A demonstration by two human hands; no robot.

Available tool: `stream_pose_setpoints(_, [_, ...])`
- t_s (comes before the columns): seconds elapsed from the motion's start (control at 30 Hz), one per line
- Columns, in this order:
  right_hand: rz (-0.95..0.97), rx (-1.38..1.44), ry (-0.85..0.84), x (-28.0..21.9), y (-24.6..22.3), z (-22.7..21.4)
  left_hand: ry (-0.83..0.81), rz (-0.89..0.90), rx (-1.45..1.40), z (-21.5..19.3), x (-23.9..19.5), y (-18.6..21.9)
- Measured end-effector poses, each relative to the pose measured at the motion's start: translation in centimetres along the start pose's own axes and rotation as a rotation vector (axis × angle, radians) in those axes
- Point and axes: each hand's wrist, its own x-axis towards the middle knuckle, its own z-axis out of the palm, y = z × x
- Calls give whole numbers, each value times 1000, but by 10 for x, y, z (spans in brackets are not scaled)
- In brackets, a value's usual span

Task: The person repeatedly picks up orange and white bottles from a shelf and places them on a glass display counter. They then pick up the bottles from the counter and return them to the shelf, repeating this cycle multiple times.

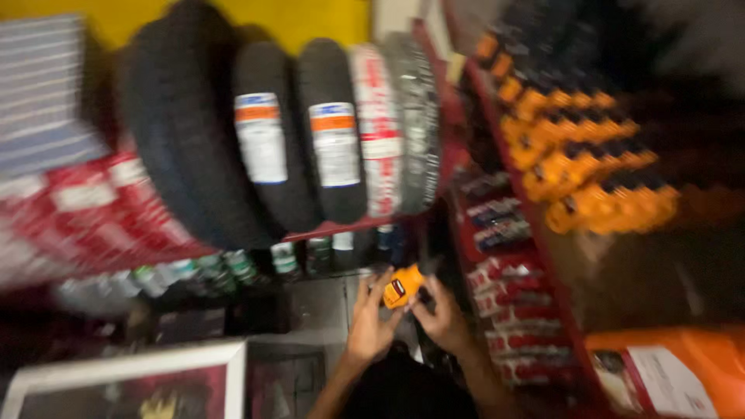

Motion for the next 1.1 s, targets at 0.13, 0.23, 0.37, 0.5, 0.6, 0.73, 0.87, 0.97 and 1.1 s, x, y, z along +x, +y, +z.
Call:
stream_pose_setpoints(0.13, [132,156,185,4,-19,-44,-117,107,-45,37,49,21])
stream_pose_setpoints(0.23, [128,183,393,2,-27,-74,-307,183,-116,60,80,38])
stream_pose_setpoints(0.37, [429,166,658,2,-40,-98,-477,399,-178,89,119,59])
stream_pose_setpoints(0.5, [335,29,890,19,-53,-116,-528,542,-309,121,155,71])
stream_pose_setpoints(0.6, [162,-280,984,34,-62,-128,-642,538,-221,135,177,74])
stream_pose_setpoints(0.73, [138,-398,1059,54,-67,-134,-668,642,-299,139,195,71])
stream_pose_setpoints(0.87, [238,-436,1057,61,-68,-131,-717,658,-327,137,205,63])
stream_pose_setpoints(0.97, [318,-435,1071,64,-66,-131,-731,685,-350,141,209,59])
stream_pose_setpoints(1.1, [278,-456,1119,69,-65,-129,-762,684,-320,143,211,58])
